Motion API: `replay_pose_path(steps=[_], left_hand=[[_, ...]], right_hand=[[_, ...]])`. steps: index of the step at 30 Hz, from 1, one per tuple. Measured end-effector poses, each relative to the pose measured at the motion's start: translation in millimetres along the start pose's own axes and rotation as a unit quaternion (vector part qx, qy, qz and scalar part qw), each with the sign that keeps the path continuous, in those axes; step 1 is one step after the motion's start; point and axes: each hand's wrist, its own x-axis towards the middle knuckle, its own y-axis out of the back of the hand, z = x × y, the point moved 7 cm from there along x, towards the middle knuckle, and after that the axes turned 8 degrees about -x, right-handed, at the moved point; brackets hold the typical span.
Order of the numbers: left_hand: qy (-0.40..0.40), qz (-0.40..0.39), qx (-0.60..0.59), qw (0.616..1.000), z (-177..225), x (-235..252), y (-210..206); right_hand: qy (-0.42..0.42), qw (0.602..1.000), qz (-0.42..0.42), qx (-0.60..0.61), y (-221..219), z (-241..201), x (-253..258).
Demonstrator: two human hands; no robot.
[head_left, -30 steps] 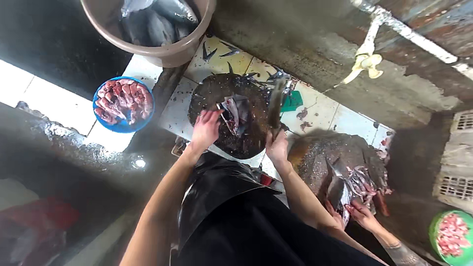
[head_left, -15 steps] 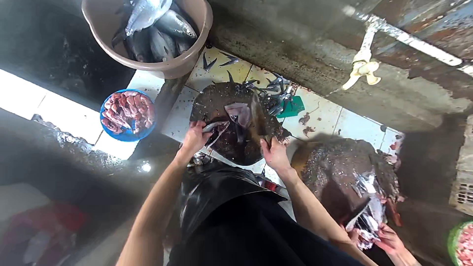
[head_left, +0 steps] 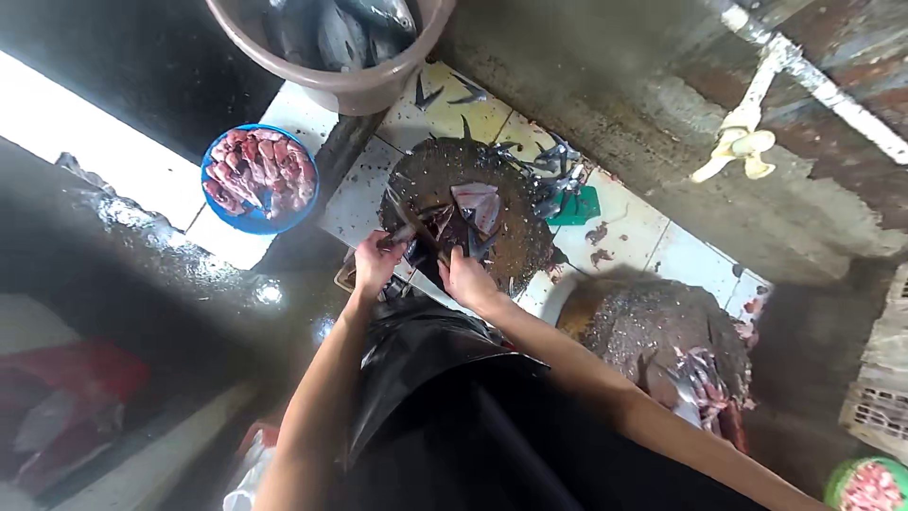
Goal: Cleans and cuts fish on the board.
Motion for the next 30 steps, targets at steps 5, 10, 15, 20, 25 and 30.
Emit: replay_pose_path(steps=[5, 10, 15, 20, 25, 30], left_hand=[[-0.048, -0.01, 0.08, 0.996, 13, 3, -2], [-0.069, -0.037, 0.159, 0.984, 21, -9, -14], [-0.057, -0.008, 0.154, 0.986, 9, 5, -12], [0.054, 0.016, 0.012, 0.998, -27, -5, -1], [0.184, 0.077, -0.241, 0.95, -87, -35, 34], [0.241, 0.089, -0.291, 0.922, -149, -35, 49]], right_hand=[[-0.001, 1.0, 0.013, -0.013, 18, -31, 1], [0.031, 0.998, 0.033, 0.05, 24, -43, 12], [-0.006, 0.992, 0.121, 0.037, 61, 13, -1], [-0.011, 0.994, 0.1, -0.04, 38, 30, 9], [0.085, 0.996, -0.028, -0.017, -9, -21, -32], [0.089, 0.992, 0.016, 0.088, -9, -12, -35]])
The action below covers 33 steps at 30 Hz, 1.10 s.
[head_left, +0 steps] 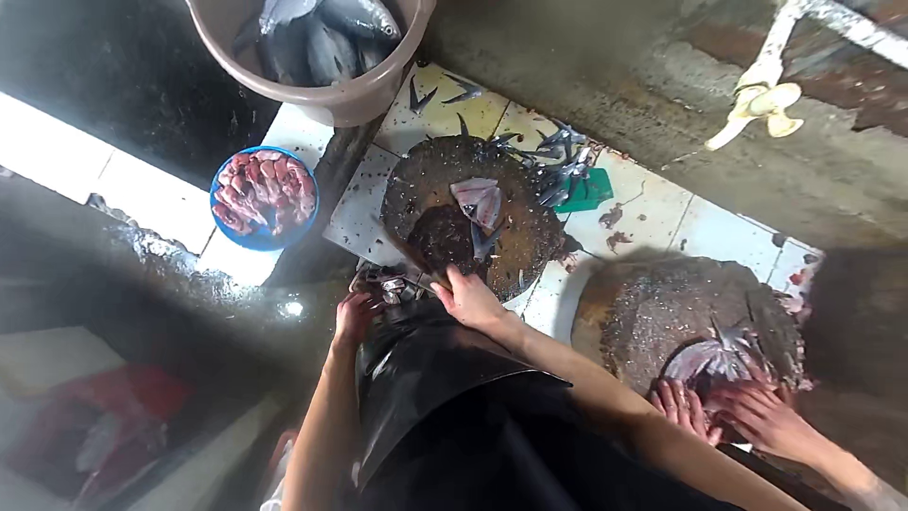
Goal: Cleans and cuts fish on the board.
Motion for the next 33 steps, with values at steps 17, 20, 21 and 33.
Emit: replay_pose_path(steps=[17, 20, 21, 33], left_hand=[[-0.374, -0.218, 0.391, 0.812, 137, -63, -243], [-0.423, -0.227, 0.567, 0.67, 131, -43, -337], [-0.424, -0.223, 0.613, 0.629, 121, -29, -356], [-0.42, -0.132, 0.579, 0.686, 149, -44, -293]], right_hand=[[-0.317, 0.934, 0.144, 0.077, 43, 182, -27], [-0.323, 0.933, 0.139, 0.08, 44, 181, -26], [-0.324, 0.933, 0.135, 0.081, 41, 181, -26], [-0.148, 0.96, 0.086, 0.224, 42, 147, -49]])
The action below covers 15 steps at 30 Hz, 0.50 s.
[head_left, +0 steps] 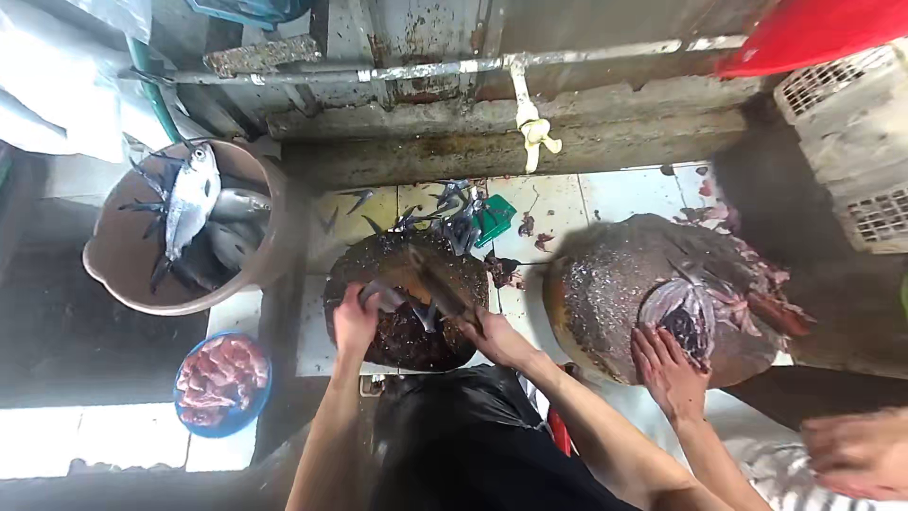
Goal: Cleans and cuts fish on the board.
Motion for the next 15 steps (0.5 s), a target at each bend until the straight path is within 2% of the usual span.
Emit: replay_pose_path(steps=[3, 5, 6, 8, 11, 15], left_hand=[[0.0, 0.11, -0.057, 0.992, -46, -51, 53], [0.013, 0.134, -0.083, 0.987, -76, -83, 75], [0.017, 0.142, -0.087, 0.986, -88, -95, 83], [0.026, 0.158, -0.084, 0.983, -107, -118, 93], [0.042, 0.185, -0.063, 0.98, -128, -143, 97], [0.028, 0.216, -0.055, 0.974, -130, -158, 99]], right_hand=[[0.128, 0.985, -0.119, 0.01, -42, -17, 4], [0.149, 0.97, -0.189, -0.026, -56, -14, 15], [0.13, 0.971, -0.197, -0.034, -50, -7, 24], [0.056, 0.987, -0.147, -0.036, -18, 12, 39], [-0.043, 0.997, -0.004, -0.066, 42, 38, 55], [-0.084, 0.978, 0.187, -0.045, 83, 50, 40]])
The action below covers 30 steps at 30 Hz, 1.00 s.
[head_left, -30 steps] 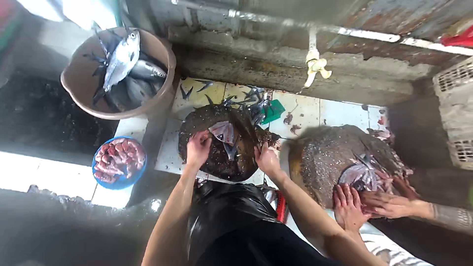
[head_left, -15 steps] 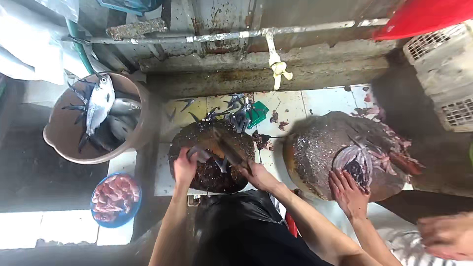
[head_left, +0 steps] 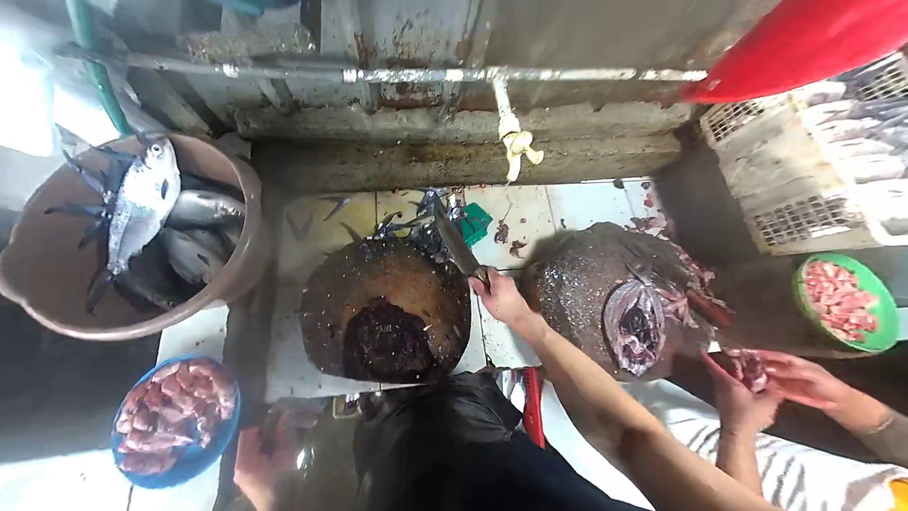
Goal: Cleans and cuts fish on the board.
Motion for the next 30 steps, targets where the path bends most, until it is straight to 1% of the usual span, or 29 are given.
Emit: replay_pose_path(steps=[2, 4, 6, 8, 10, 12, 14, 15, 16, 17, 18, 20, 22, 24, 25, 27, 28, 30], left_hand=[[-0.005, 0.01, -0.01, 1.0, 2, -4, -2], [0.009, 0.014, -0.024, 1.0, 3, -6, -4], [0.027, 0.013, -0.04, 0.999, 7, -2, -8], [0.027, 0.006, -0.056, 0.998, 16, 4, -11], [0.015, -0.015, -0.075, 0.997, 29, 13, -20], [-0.002, -0.032, -0.092, 0.995, 44, 22, -31], [-0.025, -0.039, -0.106, 0.993, 59, 27, -38], [-0.034, -0.037, -0.114, 0.992, 66, 29, -38], [-0.041, -0.033, -0.121, 0.991, 72, 32, -39], [-0.043, -0.029, -0.125, 0.991, 75, 34, -40], [-0.043, -0.026, -0.125, 0.991, 76, 35, -42], [-0.037, -0.028, -0.121, 0.992, 73, 33, -47], [-0.027, -0.035, -0.118, 0.992, 67, 28, -51], [-0.018, -0.044, -0.116, 0.992, 64, 24, -55], [-0.013, -0.045, -0.116, 0.992, 62, 22, -56], [-0.008, -0.045, -0.11, 0.993, 58, 13, -54], [-0.007, -0.045, -0.103, 0.994, 58, 10, -52], [0.0, -0.041, -0.091, 0.995, 55, 4, -48]], right_hand=[[-0.036, 0.991, 0.109, 0.067, 16, 5, -22], [-0.085, 0.963, 0.213, 0.142, 27, 12, -45], [-0.13, 0.928, 0.276, 0.212, 39, 19, -55], [-0.15, 0.914, 0.294, 0.236, 57, 21, -54], [-0.144, 0.927, 0.28, 0.206, 77, 19, -46], [-0.116, 0.949, 0.261, 0.137, 87, 16, -42], [-0.084, 0.953, 0.274, 0.096, 80, 14, -46], [-0.063, 0.953, 0.286, 0.082, 70, 12, -53], [-0.038, 0.957, 0.28, 0.069, 57, 6, -60], [-0.016, 0.967, 0.244, 0.069, 40, -2, -67], [0.004, 0.981, 0.178, 0.078, 19, -13, -73], [0.058, 0.994, 0.011, 0.094, -31, -43, -81], [0.12, 0.98, -0.136, 0.084, -83, -77, -89], [0.174, 0.95, -0.253, 0.063, -121, -109, -91], [0.184, 0.935, -0.297, 0.055, -134, -121, -90], [0.164, 0.923, -0.345, 0.044, -141, -130, -84], [0.14, 0.927, -0.347, 0.04, -135, -129, -77], [0.089, 0.949, -0.3, 0.05, -115, -115, -53]])
